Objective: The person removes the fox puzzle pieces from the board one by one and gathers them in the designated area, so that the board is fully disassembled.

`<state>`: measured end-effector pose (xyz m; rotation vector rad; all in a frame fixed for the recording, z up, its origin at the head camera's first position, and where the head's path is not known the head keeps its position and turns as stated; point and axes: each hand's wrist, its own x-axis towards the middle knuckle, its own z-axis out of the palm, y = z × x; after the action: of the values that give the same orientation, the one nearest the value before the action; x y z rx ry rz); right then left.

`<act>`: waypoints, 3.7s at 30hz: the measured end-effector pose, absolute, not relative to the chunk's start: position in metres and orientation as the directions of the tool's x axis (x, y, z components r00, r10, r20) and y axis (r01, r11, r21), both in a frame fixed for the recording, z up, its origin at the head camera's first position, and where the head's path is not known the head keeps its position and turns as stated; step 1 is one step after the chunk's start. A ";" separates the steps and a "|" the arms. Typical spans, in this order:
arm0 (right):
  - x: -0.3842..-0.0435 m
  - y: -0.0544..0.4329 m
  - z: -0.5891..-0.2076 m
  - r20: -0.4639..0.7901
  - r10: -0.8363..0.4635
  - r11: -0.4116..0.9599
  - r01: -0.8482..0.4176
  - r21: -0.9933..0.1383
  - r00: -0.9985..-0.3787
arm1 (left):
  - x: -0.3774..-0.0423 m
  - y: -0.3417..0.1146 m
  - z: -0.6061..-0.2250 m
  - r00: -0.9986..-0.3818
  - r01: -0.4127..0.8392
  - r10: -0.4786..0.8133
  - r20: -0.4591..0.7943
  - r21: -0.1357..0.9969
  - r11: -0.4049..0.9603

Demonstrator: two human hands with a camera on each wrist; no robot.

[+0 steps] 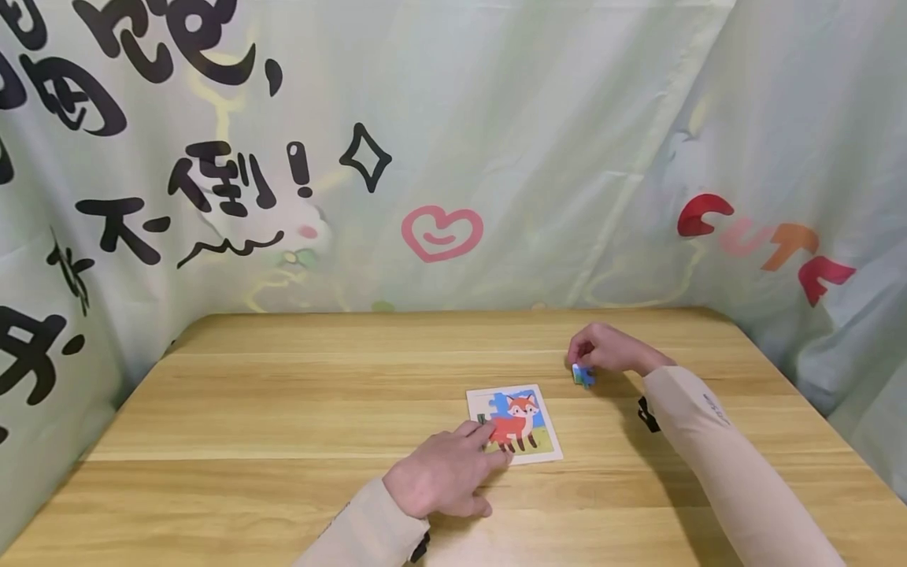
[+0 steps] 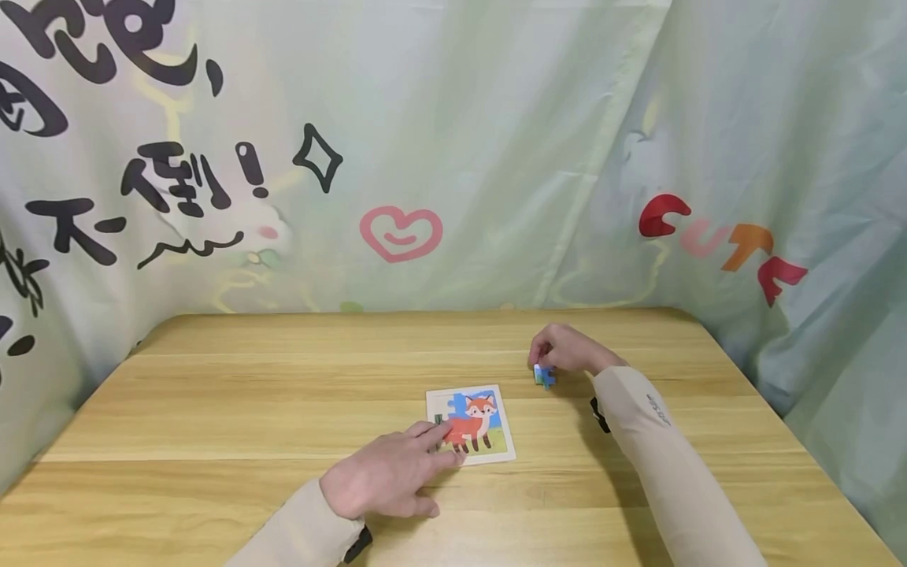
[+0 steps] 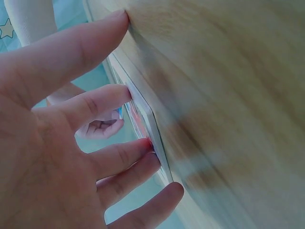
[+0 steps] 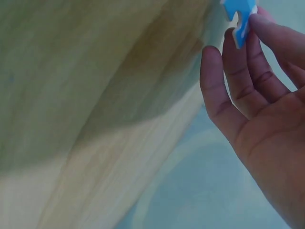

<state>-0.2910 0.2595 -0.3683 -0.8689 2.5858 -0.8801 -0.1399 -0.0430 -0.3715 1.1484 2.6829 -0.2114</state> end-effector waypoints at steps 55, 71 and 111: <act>-0.279 0.196 -0.355 -0.045 -0.748 0.517 -0.539 -0.664 -0.662 | -0.141 -0.032 -0.372 -0.664 0.745 0.722 -0.192 -0.089 0.661; -0.274 0.180 -0.370 -0.099 -0.777 0.491 -0.500 -0.714 -0.622 | -0.137 -0.016 -0.372 -0.707 0.695 0.658 -0.260 -0.084 0.714; -0.269 0.166 -0.372 -0.252 -0.792 0.551 -0.472 -0.688 -0.556 | -0.136 -0.021 -0.372 -0.686 0.720 0.683 -0.248 -0.098 0.687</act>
<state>-0.2689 0.1655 -0.3719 -1.0149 2.2374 -0.7645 -0.1364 -0.0214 -0.3723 1.1377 2.7060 -0.2792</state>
